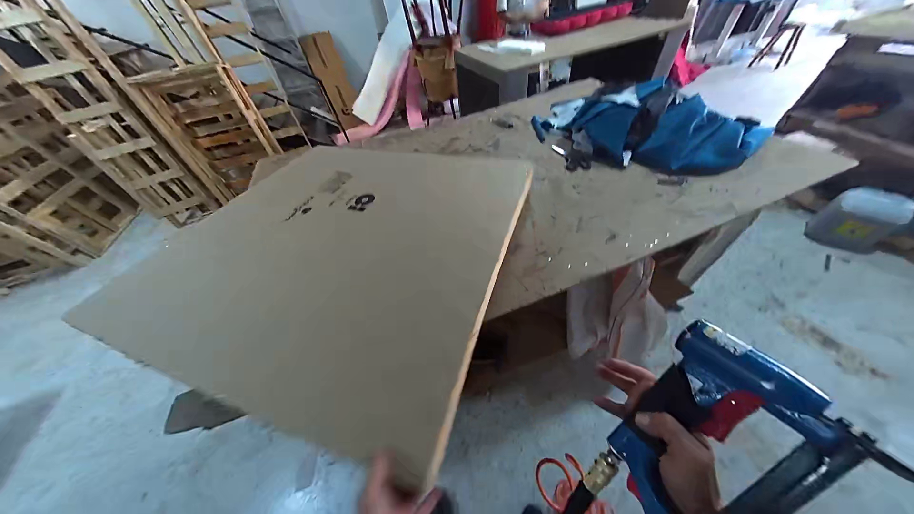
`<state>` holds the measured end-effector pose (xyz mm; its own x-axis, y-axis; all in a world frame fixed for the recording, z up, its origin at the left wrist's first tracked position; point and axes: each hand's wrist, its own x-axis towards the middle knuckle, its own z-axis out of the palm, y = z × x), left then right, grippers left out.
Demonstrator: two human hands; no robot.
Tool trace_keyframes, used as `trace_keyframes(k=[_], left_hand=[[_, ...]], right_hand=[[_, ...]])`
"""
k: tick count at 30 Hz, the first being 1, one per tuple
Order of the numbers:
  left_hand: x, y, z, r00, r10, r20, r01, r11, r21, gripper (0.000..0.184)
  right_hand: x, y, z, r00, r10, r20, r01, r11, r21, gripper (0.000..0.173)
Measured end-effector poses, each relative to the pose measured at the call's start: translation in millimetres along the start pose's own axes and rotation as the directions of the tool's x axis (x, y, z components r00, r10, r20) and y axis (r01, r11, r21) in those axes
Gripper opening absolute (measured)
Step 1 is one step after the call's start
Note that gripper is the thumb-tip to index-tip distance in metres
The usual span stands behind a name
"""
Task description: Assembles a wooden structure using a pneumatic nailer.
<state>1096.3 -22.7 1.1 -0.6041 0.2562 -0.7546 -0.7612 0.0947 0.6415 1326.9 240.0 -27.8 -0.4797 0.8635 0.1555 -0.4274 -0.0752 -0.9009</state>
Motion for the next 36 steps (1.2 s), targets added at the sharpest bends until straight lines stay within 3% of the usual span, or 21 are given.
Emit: trace_keyframes(k=[2, 3, 4, 5, 6, 7, 8, 9, 11, 13, 17, 19, 20, 21, 24, 25, 28, 31, 34, 36], left_hand=[[6.5, -24.7, 49.6, 0.956, -0.092, 0.278, 0.03, 0.975, 0.222, 0.064], [3.4, -22.5, 63.1, 0.87, -0.136, 0.475, -0.082, 0.908, 0.411, 0.058], [-1.5, -11.6, 76.7, 0.756, -0.114, 0.645, -0.34, 0.774, 0.534, 0.047], [-4.6, 6.4, 89.8, 0.643, -0.002, 0.766, -0.653, 0.521, 0.55, 0.036], [0.5, 30.9, 104.0, 0.531, 0.143, 0.835, -0.845, 0.166, 0.508, 0.034], [16.2, 59.3, 123.0, 0.405, 0.27, 0.873, -0.882, -0.137, 0.451, 0.036], [39.8, 88.1, 147.1, 0.329, 0.345, 0.879, -0.843, -0.313, 0.438, 0.041], [68.1, 112.5, 173.7, 0.319, 0.371, 0.872, -0.793, -0.399, 0.46, 0.047], [137.8, 134.0, 217.9, 0.391, 0.388, 0.835, -0.692, -0.475, 0.544, 0.063], [188.5, 119.7, 234.9, 0.487, 0.391, 0.781, -0.552, -0.555, 0.622, 0.074], [205.5, 110.6, 241.6, 0.525, 0.369, 0.767, -0.486, -0.61, 0.626, 0.081], [204.2, 110.1, 241.8, 0.522, 0.371, 0.768, -0.495, -0.602, 0.626, 0.081], [205.5, 110.0, 241.5, 0.515, 0.376, 0.771, -0.497, -0.602, 0.625, 0.08], [206.7, 109.4, 240.7, 0.51, 0.375, 0.774, -0.495, -0.608, 0.621, 0.08], [209.1, 111.1, 242.5, 0.506, 0.374, 0.777, -0.492, -0.614, 0.617, 0.082], [210.3, 110.3, 240.6, 0.506, 0.377, 0.775, -0.49, -0.614, 0.619, 0.082], [209.7, 108.4, 241.5, 0.498, 0.385, 0.777, -0.482, -0.621, 0.617, 0.082], [210.4, 111.4, 243.4, 0.502, 0.377, 0.778, -0.468, -0.638, 0.612, 0.083], [212.3, 111.2, 240.8, 0.514, 0.377, 0.771, -0.457, -0.64, 0.618, 0.083], [211.1, 112.2, 243.2, 0.515, 0.376, 0.771, -0.462, -0.636, 0.619, 0.083]], right_hand=[[-50.2, 17.1, -8.6, 0.989, 0.04, -0.143, -0.043, 0.999, -0.019, 0.01], [-70.6, 25.2, -9.3, 0.975, 0.055, -0.217, -0.059, 0.998, -0.008, 0.011], [-88.0, 32.1, -8.3, 0.957, 0.081, -0.278, -0.075, 0.997, 0.031, 0.014], [-104.7, 38.2, -4.4, 0.932, 0.126, -0.339, -0.105, 0.991, 0.082, 0.016], [-118.7, 44.0, 2.9, 0.899, 0.187, -0.397, -0.141, 0.98, 0.142, 0.015], [-127.7, 50.2, 13.1, 0.865, 0.24, -0.442, -0.165, 0.966, 0.201, 0.015], [-133.2, 57.6, 23.6, 0.841, 0.275, -0.466, -0.177, 0.953, 0.245, 0.014], [-136.4, 65.9, 35.1, 0.826, 0.299, -0.478, -0.188, 0.945, 0.266, 0.013], [-138.8, 82.2, 60.2, 0.806, 0.328, -0.493, -0.213, 0.937, 0.276, 0.01], [-137.5, 87.9, 85.9, 0.783, 0.342, -0.52, -0.223, 0.934, 0.278, 0.011], [-114.9, 92.9, 126.3, 0.78, 0.183, -0.598, -0.086, 0.978, 0.188, 0.008], [-96.0, 99.3, 128.7, 0.79, 0.292, -0.538, -0.279, 0.954, 0.108, 0.009], [-88.4, 94.8, 125.4, 0.767, 0.418, -0.487, -0.443, 0.894, 0.069, 0.015], [-86.8, 88.8, 124.3, 0.738, 0.471, -0.483, -0.511, 0.858, 0.055, 0.017], [-95.7, 89.9, 128.1, 0.761, 0.279, -0.586, -0.271, 0.957, 0.104, 0.01], [-96.1, 92.4, 129.3, 0.766, 0.274, -0.582, -0.247, 0.961, 0.128, 0.007], [-89.5, 100.0, 123.3, 0.776, 0.45, -0.442, -0.393, 0.893, 0.22, 0.012], [-88.2, 114.8, 136.5, 0.775, 0.337, -0.535, -0.128, 0.912, 0.39, 0.012], [-82.6, 124.4, 135.6, 0.784, 0.463, -0.414, -0.16, 0.795, 0.586, 0.014], [-81.3, 127.7, 130.2, 0.779, 0.467, -0.418, -0.087, 0.74, 0.667, 0.016]])
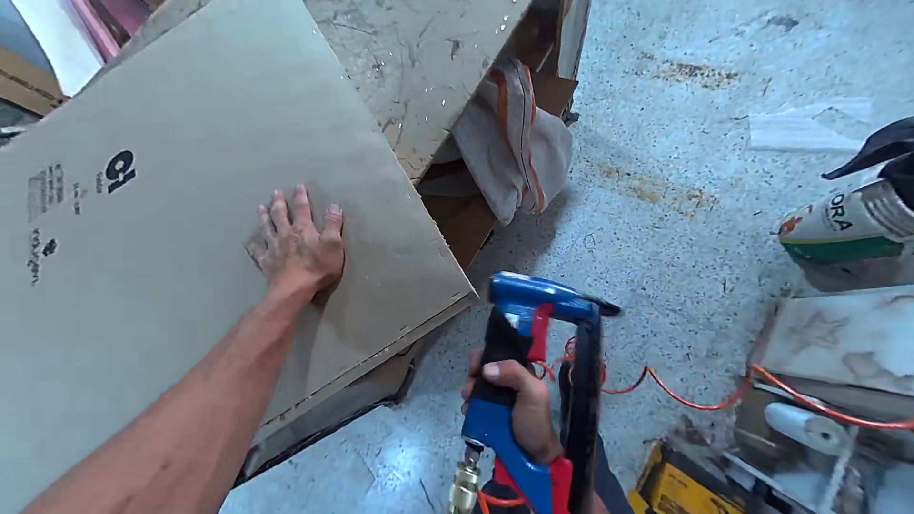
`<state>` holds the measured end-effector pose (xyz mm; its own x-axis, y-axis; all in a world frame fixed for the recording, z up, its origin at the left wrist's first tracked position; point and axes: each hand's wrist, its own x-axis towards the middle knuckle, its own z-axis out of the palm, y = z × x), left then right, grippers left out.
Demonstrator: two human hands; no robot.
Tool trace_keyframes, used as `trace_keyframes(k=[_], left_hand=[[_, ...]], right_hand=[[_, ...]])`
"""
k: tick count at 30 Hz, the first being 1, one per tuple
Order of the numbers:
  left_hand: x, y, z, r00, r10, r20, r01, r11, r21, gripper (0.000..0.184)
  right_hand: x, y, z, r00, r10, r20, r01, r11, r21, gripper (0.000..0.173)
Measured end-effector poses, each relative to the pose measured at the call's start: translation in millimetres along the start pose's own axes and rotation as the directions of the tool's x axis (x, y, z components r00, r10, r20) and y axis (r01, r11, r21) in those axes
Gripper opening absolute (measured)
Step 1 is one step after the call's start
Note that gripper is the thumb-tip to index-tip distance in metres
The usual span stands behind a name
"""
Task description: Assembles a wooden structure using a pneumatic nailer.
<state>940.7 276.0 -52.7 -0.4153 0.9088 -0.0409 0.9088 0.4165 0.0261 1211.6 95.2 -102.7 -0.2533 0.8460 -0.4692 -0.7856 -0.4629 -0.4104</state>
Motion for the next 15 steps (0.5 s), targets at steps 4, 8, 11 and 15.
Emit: trace_keyframes(k=[4, 8, 11, 15], left_hand=[[2.8, -3.0, 1.8, 1.0, -0.001, -0.008, 0.001, 1.0, 0.021, 0.082], [5.7, -7.0, 2.0, 0.999, 0.032, -0.018, -0.031, 0.998, 0.056, 0.08], [9.0, -8.4, 1.0, 0.998, 0.056, -0.028, -0.054, 0.997, 0.064, 0.08], [11.5, -14.6, 0.5, 0.995, 0.088, -0.038, -0.086, 0.994, 0.066, 0.077]], right_hand=[[5.3, 11.6, -4.4, 0.999, 0.043, 0.019, -0.043, 0.999, 0.024, 0.013], [13.3, 27.9, -8.4, 1.0, 0.006, -0.011, -0.002, 0.937, 0.351, 0.015], [23.2, 33.4, -26.5, 0.964, 0.082, 0.252, -0.21, 0.819, 0.534, 0.022], [32.2, 41.0, -40.3, 0.945, 0.047, 0.324, -0.257, 0.719, 0.646, 0.027]])
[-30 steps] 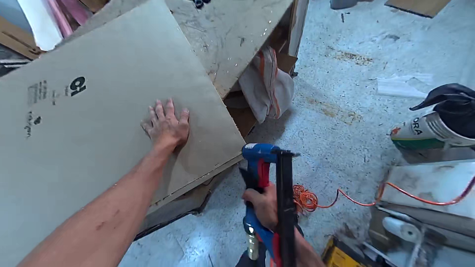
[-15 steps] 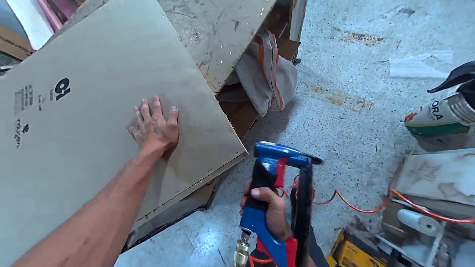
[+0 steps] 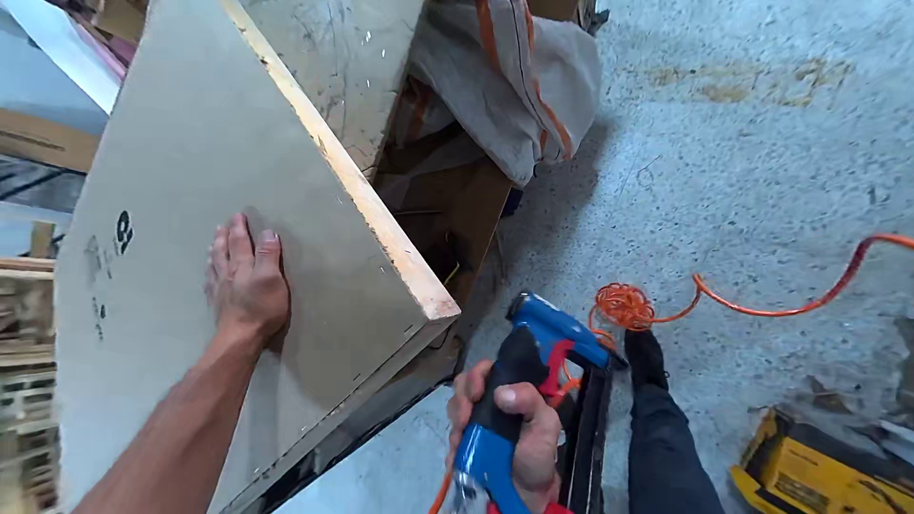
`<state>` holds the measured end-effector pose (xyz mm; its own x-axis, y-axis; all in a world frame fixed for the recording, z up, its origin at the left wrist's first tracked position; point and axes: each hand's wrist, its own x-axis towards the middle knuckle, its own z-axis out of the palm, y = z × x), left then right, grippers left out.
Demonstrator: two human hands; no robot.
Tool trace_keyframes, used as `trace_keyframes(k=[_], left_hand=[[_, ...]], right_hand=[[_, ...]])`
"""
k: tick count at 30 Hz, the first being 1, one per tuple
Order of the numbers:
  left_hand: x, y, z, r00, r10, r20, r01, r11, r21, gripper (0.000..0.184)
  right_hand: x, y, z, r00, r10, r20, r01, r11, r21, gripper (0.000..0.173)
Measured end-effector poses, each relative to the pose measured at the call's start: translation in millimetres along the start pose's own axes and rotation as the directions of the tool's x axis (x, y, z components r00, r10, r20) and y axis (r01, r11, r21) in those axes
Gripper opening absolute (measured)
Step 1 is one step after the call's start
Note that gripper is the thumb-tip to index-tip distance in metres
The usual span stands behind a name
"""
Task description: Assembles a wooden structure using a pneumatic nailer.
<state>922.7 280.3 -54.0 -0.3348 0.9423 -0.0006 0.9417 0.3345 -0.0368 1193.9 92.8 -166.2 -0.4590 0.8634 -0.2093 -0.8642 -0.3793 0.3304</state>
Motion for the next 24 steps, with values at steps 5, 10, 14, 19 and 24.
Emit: trace_keyframes(k=[5, 10, 14, 19, 24], left_hand=[[-1.2, 2.1, -2.4, 1.0, 0.025, -0.002, -0.025, 0.998, -0.052, 0.076], [-3.7, 3.0, -2.0, 1.0, 0.014, 0.009, -0.013, 0.995, -0.095, 0.076], [-4.6, 4.4, -3.2, 1.0, 0.015, 0.014, -0.014, 0.996, -0.093, 0.076], [-4.6, 6.4, -3.9, 1.0, 0.009, 0.006, -0.009, 0.996, -0.084, 0.074], [-5.3, 6.5, -3.6, 1.0, 0.022, 0.007, -0.022, 0.998, -0.059, 0.075]], right_hand=[[6.4, -53.8, -25.1, 0.938, 0.32, 0.137, -0.325, 0.946, 0.014, 0.026], [21.6, -89.7, -34.1, 0.86, 0.493, 0.134, -0.456, 0.859, -0.234, 0.019], [15.5, -76.5, -32.5, 0.871, 0.474, 0.125, -0.447, 0.873, -0.195, 0.019], [-0.8, 4.5, -1.5, 0.994, 0.103, 0.035, -0.104, 0.994, 0.043, 0.023], [8.9, 52.3, 23.3, 0.996, -0.08, -0.025, 0.084, 0.977, 0.195, 0.028]])
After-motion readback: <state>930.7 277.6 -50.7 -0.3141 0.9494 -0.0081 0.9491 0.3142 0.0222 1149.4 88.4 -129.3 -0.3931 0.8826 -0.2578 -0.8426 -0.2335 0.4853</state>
